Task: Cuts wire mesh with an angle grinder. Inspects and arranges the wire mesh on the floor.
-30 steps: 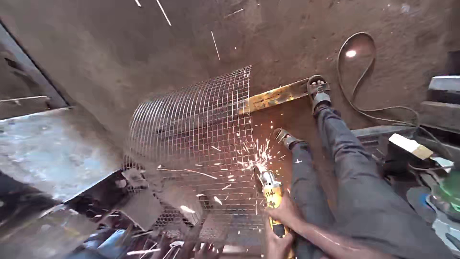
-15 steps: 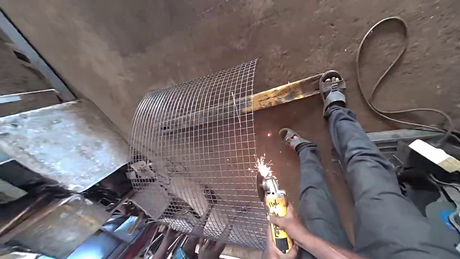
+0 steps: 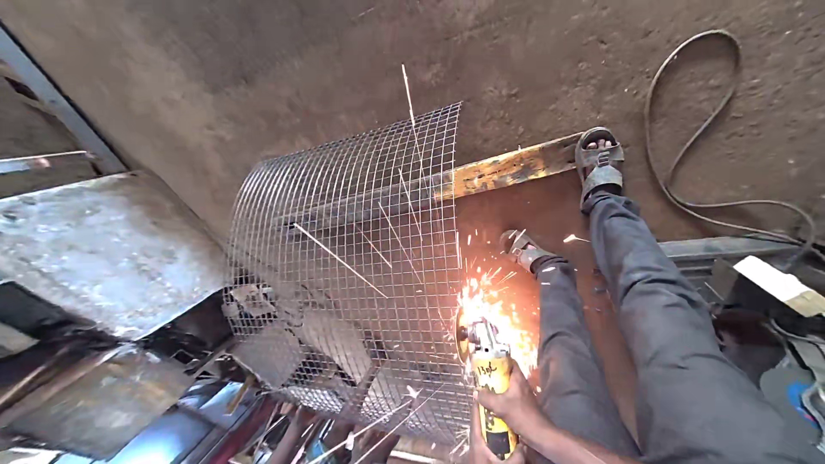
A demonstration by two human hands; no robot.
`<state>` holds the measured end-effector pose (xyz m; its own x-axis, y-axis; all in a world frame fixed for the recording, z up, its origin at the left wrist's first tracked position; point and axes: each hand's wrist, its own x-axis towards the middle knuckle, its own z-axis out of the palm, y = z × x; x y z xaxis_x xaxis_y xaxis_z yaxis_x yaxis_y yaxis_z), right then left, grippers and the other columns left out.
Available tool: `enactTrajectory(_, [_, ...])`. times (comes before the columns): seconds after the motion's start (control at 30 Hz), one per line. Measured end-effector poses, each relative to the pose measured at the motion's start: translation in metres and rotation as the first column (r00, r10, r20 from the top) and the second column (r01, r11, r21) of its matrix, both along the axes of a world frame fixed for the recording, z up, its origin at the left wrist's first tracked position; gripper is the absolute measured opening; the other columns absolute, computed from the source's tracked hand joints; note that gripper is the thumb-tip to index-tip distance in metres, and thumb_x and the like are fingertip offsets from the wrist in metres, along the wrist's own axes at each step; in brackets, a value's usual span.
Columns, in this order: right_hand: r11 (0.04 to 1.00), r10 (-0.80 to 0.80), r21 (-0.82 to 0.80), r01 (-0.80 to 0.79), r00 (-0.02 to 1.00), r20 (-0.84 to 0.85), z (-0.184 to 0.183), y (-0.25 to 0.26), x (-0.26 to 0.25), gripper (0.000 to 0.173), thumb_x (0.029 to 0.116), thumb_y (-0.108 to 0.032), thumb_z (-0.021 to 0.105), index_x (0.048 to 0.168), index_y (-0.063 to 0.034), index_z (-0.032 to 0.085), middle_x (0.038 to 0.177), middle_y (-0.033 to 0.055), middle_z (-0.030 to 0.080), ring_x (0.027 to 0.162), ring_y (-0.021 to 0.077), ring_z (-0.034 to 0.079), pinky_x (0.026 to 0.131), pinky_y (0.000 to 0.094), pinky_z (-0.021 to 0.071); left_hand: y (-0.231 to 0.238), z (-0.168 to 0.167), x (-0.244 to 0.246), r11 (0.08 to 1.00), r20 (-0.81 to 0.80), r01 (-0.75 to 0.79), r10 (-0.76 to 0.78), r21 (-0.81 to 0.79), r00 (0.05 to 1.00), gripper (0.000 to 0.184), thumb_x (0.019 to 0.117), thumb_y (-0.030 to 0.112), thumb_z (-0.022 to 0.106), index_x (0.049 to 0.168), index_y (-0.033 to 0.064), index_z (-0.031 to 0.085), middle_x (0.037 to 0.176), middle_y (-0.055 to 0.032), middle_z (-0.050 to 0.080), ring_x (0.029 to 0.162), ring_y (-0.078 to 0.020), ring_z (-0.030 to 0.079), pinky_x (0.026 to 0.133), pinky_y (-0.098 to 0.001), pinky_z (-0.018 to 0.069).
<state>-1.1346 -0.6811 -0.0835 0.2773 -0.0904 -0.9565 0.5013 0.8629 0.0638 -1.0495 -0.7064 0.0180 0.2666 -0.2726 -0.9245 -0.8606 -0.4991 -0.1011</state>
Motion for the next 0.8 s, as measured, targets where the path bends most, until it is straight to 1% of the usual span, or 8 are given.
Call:
enactTrajectory(0.17, [1.000, -0.028, -0.014, 0.028, 1.000, 0.007, 0.001, -0.001, -0.002, 0.097, 0.0648, -0.041, 0.088, 0.143, -0.0046, 0.043, 0.117, 0.0125, 0.068, 0.105, 0.0209, 0.069, 0.094, 0.0431, 0.0572, -0.001, 0.001, -0.002, 1.000, 0.014, -0.003, 0.002, 0.013, 1.000, 0.114, 0.0664, 0.016, 0.091, 0.156, -0.0052, 0.023, 0.122, -0.0258, 0.065, 0.104, -0.0292, 0.070, 0.094, -0.0492, 0.0572])
enactTrajectory(0.33, [0.999, 0.041, 0.002, -0.042, 0.999, 0.010, -0.003, 0.002, -0.001, 0.102, 0.0647, -0.048, 0.086, 0.145, -0.0040, 0.042, 0.120, 0.0149, 0.067, 0.108, 0.0253, 0.068, 0.095, 0.0471, 0.0561, 0.001, -0.001, -0.005, 0.999, 0.076, 0.005, -0.008, 0.038, 0.997, 0.115, 0.0668, 0.020, 0.091, 0.156, -0.0066, 0.024, 0.123, -0.0237, 0.066, 0.107, -0.0290, 0.069, 0.096, -0.0480, 0.0560])
enactTrajectory(0.47, [0.999, 0.036, 0.004, -0.036, 0.999, -0.001, -0.006, 0.000, -0.002, 0.101, 0.0672, -0.048, 0.086, 0.147, -0.0037, 0.042, 0.121, 0.0139, 0.067, 0.108, 0.0236, 0.068, 0.096, 0.0459, 0.0563, 0.001, -0.006, -0.003, 0.998, 0.072, -0.036, 0.033, 0.045, 0.997, 0.117, 0.0652, 0.023, 0.090, 0.158, 0.0006, 0.024, 0.128, -0.0184, 0.065, 0.109, -0.0252, 0.068, 0.096, -0.0463, 0.0569])
enactTrajectory(0.53, [0.999, 0.032, -0.010, -0.032, 0.999, -0.007, -0.005, -0.003, -0.003, 0.100, 0.0669, -0.047, 0.086, 0.146, -0.0038, 0.043, 0.119, 0.0133, 0.068, 0.106, 0.0232, 0.069, 0.094, 0.0455, 0.0567, 0.000, -0.006, -0.005, 1.000, 0.070, -0.012, 0.011, 0.019, 0.997, 0.114, 0.0657, 0.022, 0.091, 0.156, -0.0019, 0.026, 0.127, -0.0205, 0.065, 0.108, -0.0268, 0.068, 0.096, -0.0474, 0.0564])
enactTrajectory(0.6, [1.000, 0.003, -0.008, -0.003, 1.000, 0.011, 0.001, -0.005, -0.004, 0.101, 0.0664, -0.046, 0.087, 0.146, -0.0026, 0.042, 0.119, 0.0146, 0.068, 0.107, 0.0236, 0.069, 0.095, 0.0454, 0.0564, -0.007, 0.001, -0.009, 0.999, 0.050, 0.046, -0.045, -0.005, 0.998, 0.115, 0.0660, 0.019, 0.091, 0.156, -0.0090, 0.024, 0.133, -0.0258, 0.061, 0.116, -0.0291, 0.066, 0.101, -0.0463, 0.0533])
enactTrajectory(0.7, [1.000, -0.021, -0.012, 0.022, 0.999, 0.044, -0.004, -0.003, -0.004, 0.103, 0.0662, -0.046, 0.087, 0.146, -0.0027, 0.041, 0.121, 0.0145, 0.067, 0.107, 0.0229, 0.069, 0.095, 0.0447, 0.0570, -0.036, 0.003, -0.032, 0.989, 0.080, 0.149, -0.150, 0.017, 0.985, 0.115, 0.0611, 0.018, 0.092, 0.152, -0.0138, 0.029, 0.133, -0.0289, 0.059, 0.116, -0.0277, 0.064, 0.097, -0.0400, 0.0540])
enactTrajectory(0.77, [1.000, -0.012, 0.017, 0.011, 0.996, 0.093, 0.010, 0.002, -0.005, 0.104, 0.0673, -0.045, 0.088, 0.148, -0.0022, 0.039, 0.122, 0.0156, 0.067, 0.108, 0.0239, 0.068, 0.096, 0.0449, 0.0566, -0.042, 0.020, -0.043, 0.986, 0.118, 0.149, -0.156, 0.068, 0.981, 0.112, 0.0617, 0.017, 0.093, 0.150, -0.0141, 0.031, 0.132, -0.0284, 0.059, 0.114, -0.0253, 0.063, 0.096, -0.0361, 0.0534])
enactTrajectory(0.8, [1.000, -0.020, 0.014, 0.019, 0.996, 0.087, 0.005, -0.001, -0.007, 0.104, 0.0670, -0.044, 0.088, 0.149, -0.0021, 0.038, 0.122, 0.0162, 0.067, 0.108, 0.0245, 0.068, 0.097, 0.0454, 0.0563, -0.043, 0.014, -0.045, 0.988, 0.106, 0.153, -0.155, 0.029, 0.982, 0.110, 0.0606, 0.016, 0.093, 0.148, -0.0152, 0.034, 0.128, -0.0282, 0.061, 0.111, -0.0238, 0.065, 0.094, -0.0345, 0.0542])
